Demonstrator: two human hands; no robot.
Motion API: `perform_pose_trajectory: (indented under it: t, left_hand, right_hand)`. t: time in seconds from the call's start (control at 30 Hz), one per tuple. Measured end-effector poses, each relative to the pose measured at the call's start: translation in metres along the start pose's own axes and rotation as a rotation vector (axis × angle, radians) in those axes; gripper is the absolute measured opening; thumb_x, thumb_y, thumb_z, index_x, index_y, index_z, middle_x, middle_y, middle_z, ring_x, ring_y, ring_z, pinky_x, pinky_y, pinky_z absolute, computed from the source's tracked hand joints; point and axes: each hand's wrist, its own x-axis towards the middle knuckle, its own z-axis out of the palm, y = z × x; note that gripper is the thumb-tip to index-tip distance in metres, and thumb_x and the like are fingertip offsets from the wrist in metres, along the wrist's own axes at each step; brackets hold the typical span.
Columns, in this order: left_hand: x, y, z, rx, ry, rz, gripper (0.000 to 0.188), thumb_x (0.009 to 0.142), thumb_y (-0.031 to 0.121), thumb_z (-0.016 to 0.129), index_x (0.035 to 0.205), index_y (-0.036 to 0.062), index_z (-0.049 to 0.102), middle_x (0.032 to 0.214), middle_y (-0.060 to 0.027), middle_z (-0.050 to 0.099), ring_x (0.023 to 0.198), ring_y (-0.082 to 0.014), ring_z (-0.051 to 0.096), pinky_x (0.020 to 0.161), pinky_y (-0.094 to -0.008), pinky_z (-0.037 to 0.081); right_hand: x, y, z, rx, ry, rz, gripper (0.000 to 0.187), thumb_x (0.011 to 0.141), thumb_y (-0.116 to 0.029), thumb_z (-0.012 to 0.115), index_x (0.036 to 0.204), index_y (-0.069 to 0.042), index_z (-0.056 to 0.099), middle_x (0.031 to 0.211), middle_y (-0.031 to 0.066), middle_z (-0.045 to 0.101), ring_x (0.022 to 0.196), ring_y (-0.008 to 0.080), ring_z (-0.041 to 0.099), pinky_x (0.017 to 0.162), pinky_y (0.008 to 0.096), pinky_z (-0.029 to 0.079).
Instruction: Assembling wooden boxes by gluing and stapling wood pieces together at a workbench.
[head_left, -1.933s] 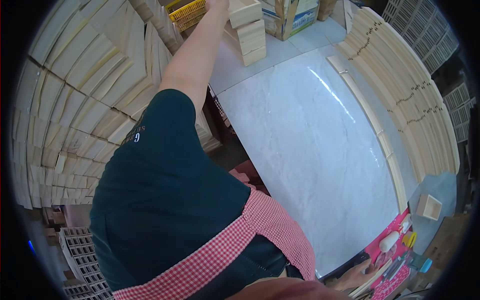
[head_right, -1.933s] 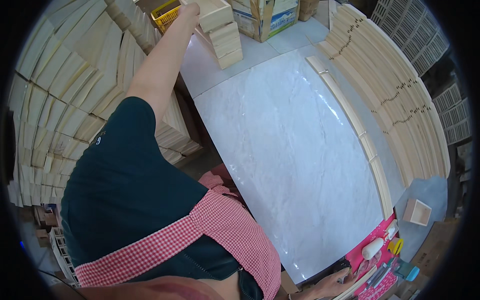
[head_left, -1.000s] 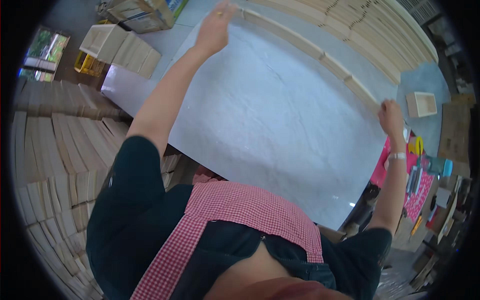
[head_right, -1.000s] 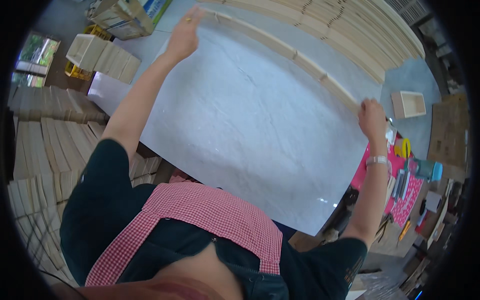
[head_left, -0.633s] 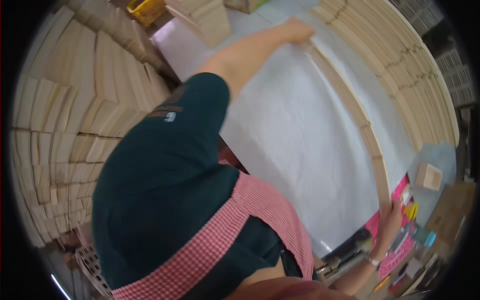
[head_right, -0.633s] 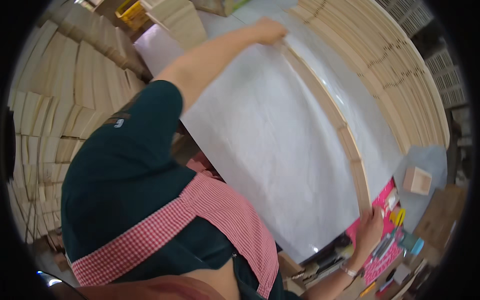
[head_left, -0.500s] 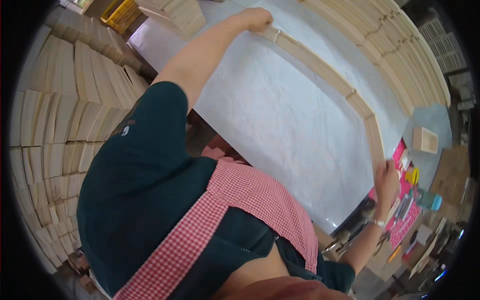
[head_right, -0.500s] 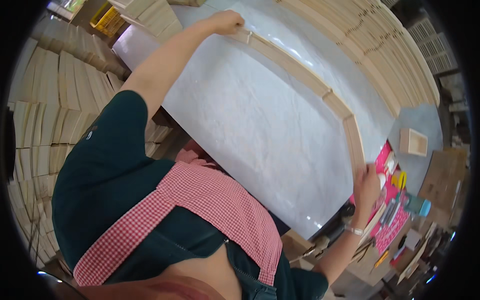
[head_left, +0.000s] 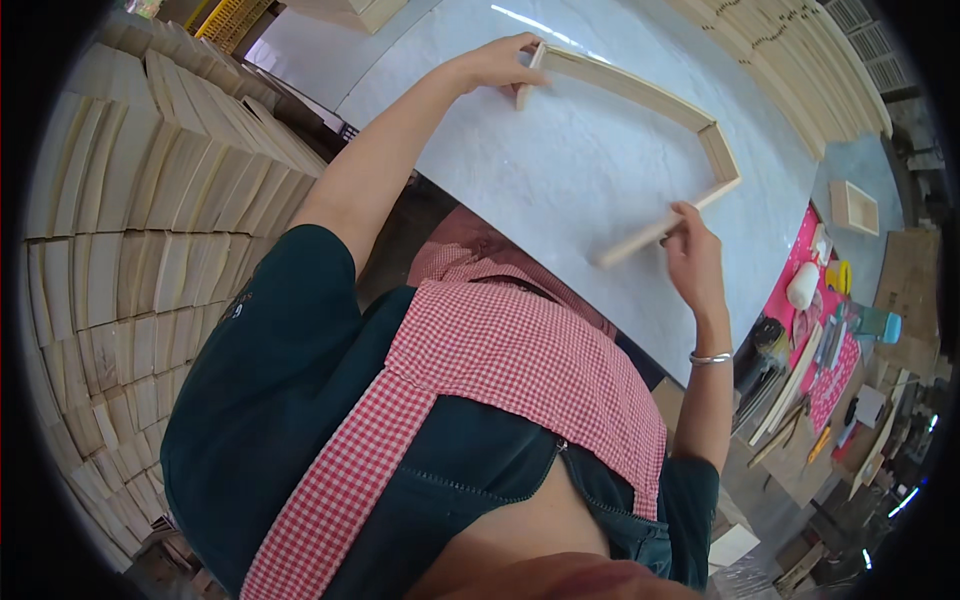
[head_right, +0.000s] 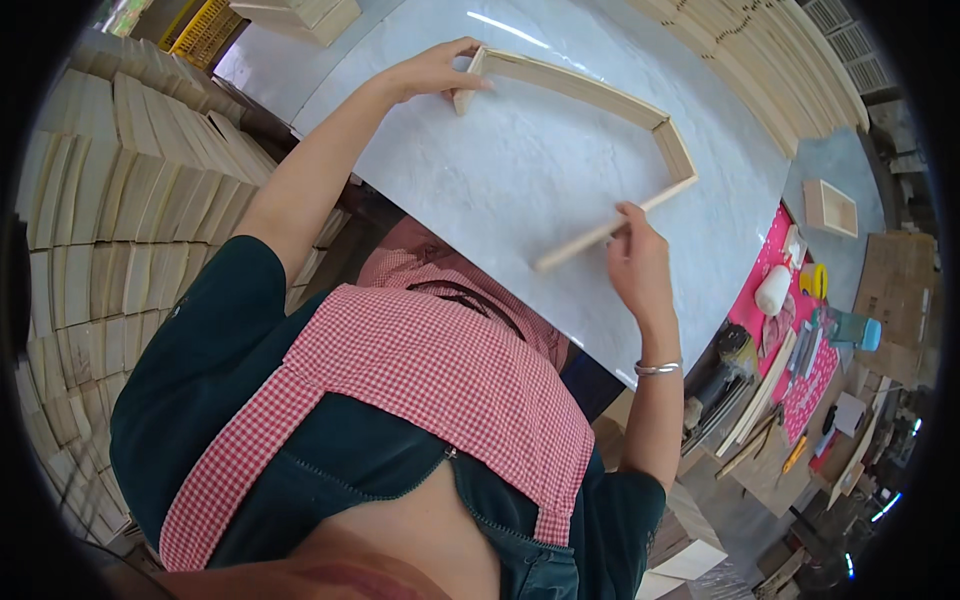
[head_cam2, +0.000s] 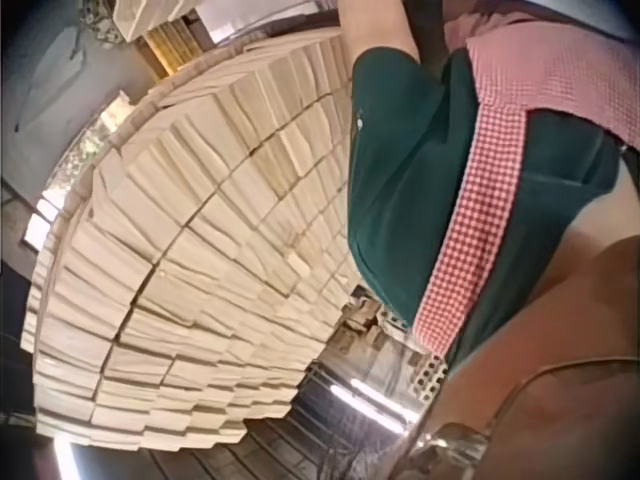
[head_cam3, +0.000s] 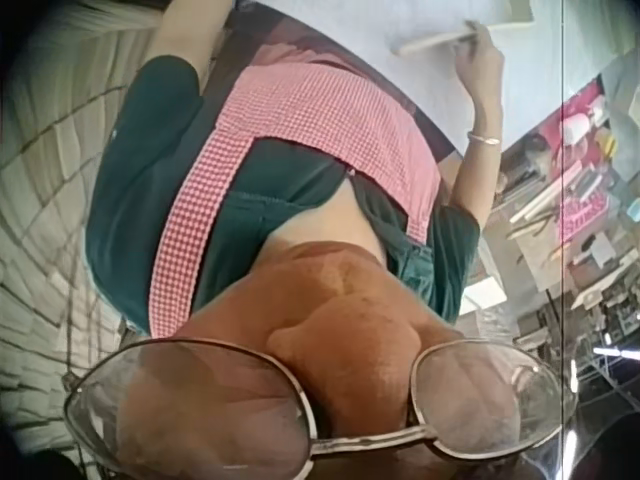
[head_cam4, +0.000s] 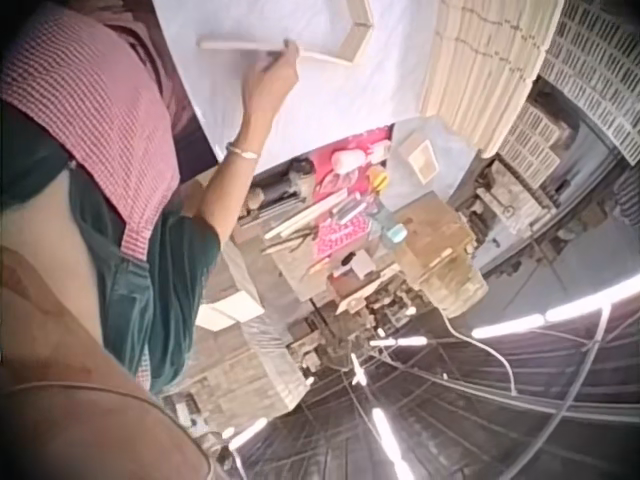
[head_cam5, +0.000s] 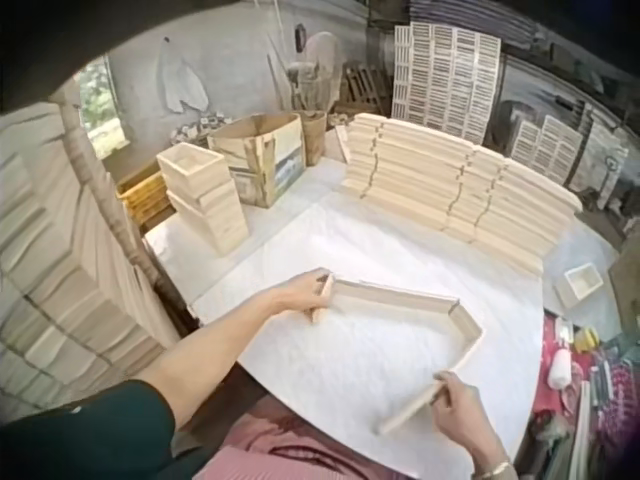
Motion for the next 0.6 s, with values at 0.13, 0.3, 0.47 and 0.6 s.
perform_pose_trajectory:
  t: [0.13,0.3,0.47,0.6]
  left_hand:
    - [-0.037,0.007,0.023,-0.397,-0.168,-0.087,0.07,0.087,0.024,0.077,0.146,0.0081,0.043,0.143,-0.0165,0.051,0.08,-0.0193,0.06,0.072,-0.0276,0.052]
    - [-0.056,0.01,0.055,-0.549,-0.174,-0.026,0.073,0.087,0.025,0.08,0.149,0.0124,0.043,0.142,-0.0156,0.051,0.079,-0.0156,0.057,0.071,-0.0243,0.051]
    - [-0.066,0.015,0.059,-0.581,-0.134,0.052,0.08,0.084,0.016,0.08,0.153,0.0123,0.04,0.13,-0.0173,0.058,0.084,-0.0193,0.055,0.077,-0.0276,0.05]
    - [-0.067,0.0,0.054,-0.587,-0.281,0.099,0.076,0.084,0.008,0.072,0.152,0.001,0.039,0.133,-0.0296,0.055,0.111,-0.0362,0.06,0.093,-0.038,0.052]
  right_hand:
    - [0.0,-0.043,0.029,-0.755,0.013,-0.399,0.028,0.077,-0.014,0.081,0.102,-0.009,0.069,0.096,0.0085,0.062,0.08,0.0252,0.062,0.075,0.0339,0.047]
    - [0.021,-0.036,0.052,-0.727,0.153,-0.615,0.025,0.08,-0.022,0.081,0.097,-0.01,0.067,0.091,0.0052,0.065,0.078,0.0213,0.062,0.075,0.0328,0.044]
    - [0.025,-0.017,0.063,-0.605,0.115,-0.512,0.022,0.083,-0.025,0.08,0.091,-0.011,0.065,0.083,0.0017,0.066,0.076,0.0188,0.062,0.075,0.032,0.043]
    - [0.024,-0.02,0.063,-0.619,0.119,-0.497,0.022,0.085,-0.027,0.079,0.09,-0.011,0.064,0.079,0.0001,0.066,0.075,0.0181,0.062,0.074,0.0314,0.043]
